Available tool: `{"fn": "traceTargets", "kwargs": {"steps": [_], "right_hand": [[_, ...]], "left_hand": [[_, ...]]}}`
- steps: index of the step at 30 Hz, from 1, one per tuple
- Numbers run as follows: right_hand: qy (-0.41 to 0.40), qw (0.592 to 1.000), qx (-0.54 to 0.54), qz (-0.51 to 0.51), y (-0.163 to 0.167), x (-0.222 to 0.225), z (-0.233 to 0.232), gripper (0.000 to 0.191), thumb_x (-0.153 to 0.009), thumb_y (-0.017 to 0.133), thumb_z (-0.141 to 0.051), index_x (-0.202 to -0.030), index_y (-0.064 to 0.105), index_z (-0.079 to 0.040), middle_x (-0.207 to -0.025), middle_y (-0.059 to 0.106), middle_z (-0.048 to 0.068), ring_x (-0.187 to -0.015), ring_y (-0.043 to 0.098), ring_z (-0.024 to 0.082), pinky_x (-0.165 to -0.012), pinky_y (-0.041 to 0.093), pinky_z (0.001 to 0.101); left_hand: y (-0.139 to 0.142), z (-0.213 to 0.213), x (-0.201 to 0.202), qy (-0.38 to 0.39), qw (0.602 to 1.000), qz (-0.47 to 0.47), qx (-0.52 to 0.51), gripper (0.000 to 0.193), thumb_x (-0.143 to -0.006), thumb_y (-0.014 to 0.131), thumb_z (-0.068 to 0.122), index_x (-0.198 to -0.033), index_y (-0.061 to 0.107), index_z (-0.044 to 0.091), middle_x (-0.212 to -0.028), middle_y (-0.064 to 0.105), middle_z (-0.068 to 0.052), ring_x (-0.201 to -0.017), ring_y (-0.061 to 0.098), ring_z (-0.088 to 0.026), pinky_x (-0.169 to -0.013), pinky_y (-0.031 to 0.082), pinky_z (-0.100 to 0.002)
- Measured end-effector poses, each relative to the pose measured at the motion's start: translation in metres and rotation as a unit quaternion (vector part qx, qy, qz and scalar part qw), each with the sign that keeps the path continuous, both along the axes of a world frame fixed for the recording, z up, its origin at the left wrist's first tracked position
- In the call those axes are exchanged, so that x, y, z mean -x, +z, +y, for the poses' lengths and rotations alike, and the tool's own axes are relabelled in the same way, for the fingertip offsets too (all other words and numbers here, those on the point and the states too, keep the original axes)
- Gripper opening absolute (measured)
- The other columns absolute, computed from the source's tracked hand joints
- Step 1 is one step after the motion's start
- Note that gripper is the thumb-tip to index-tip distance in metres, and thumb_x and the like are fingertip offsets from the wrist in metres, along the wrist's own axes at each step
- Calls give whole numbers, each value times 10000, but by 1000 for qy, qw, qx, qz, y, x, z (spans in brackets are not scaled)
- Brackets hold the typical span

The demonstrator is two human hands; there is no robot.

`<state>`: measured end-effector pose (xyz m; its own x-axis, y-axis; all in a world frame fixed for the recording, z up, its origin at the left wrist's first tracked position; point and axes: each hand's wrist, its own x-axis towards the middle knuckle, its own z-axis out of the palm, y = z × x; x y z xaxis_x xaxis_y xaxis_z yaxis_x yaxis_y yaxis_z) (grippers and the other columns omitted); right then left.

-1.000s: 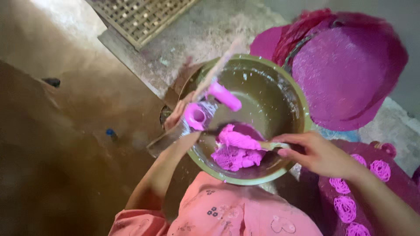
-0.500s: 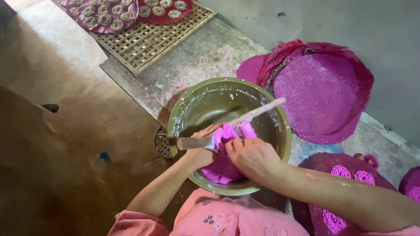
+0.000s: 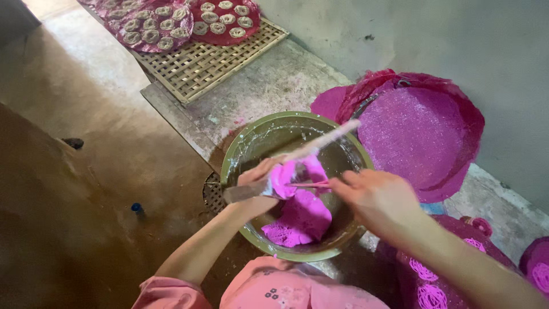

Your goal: The person loads pink paste into a handheld extruder and squeezes it into spiral coils on circular trays. They repeatedly refill the extruder from a bowl, then transfer a filled tray to a steamer and move finished trays to a drying rack.

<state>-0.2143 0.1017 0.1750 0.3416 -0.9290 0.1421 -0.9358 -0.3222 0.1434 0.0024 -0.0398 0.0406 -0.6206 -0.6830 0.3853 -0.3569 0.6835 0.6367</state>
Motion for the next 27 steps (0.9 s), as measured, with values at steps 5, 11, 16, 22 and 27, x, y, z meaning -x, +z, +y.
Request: {"fn": "traceTargets", "kwargs": {"steps": [5,11,16,22,27], "right_hand": [[73,995,13,70,-15,-46,-18,327,-768,661,-146,-1087,666,-73,-869,649,73,-776,669,258,-644,557,396],[-135,978,-106,-118,-21,-12,-1,316,-902,625,-212,-1213,674,-176,-954,722,72,-832,721,303,-673,556,454],[-82,891,11,-447,-81,-29,-18,555,-863,594,-14,-1407,582,-120,-1155,729,205,-1020,760,296,-862,599,386],[-96,845,-83,-519,-127,-16,2,523,-967,595,-43,-1479,563,-148,-1056,758,204,-872,673,224,-705,544,338],[-252,795,-120,-539,-129,6,-17,475,-1009,595,-119,-1469,605,-239,-625,581,154,-526,439,65,-474,383,284]], "left_hand": [[-16,12,11,-53,996,33,64,523,-806,720,201,-1307,634,79,-1306,680,-144,-1156,671,-331,-930,552,-415],[-33,-6,-2,62,998,24,14,339,-891,718,220,-1224,707,156,-1285,701,-111,-1136,715,-269,-989,571,-385],[-35,-18,13,150,985,61,61,479,-834,763,233,-1281,643,105,-1287,677,-137,-1173,697,-305,-960,572,-399],[-28,-39,13,156,980,-26,123,545,-763,784,233,-1273,640,105,-1545,531,-124,-1296,591,-382,-938,566,-439],[-24,-37,29,153,984,-43,82,656,-787,750,273,-1365,549,36,-1617,345,-223,-1301,552,-399,-943,565,-447]]}}
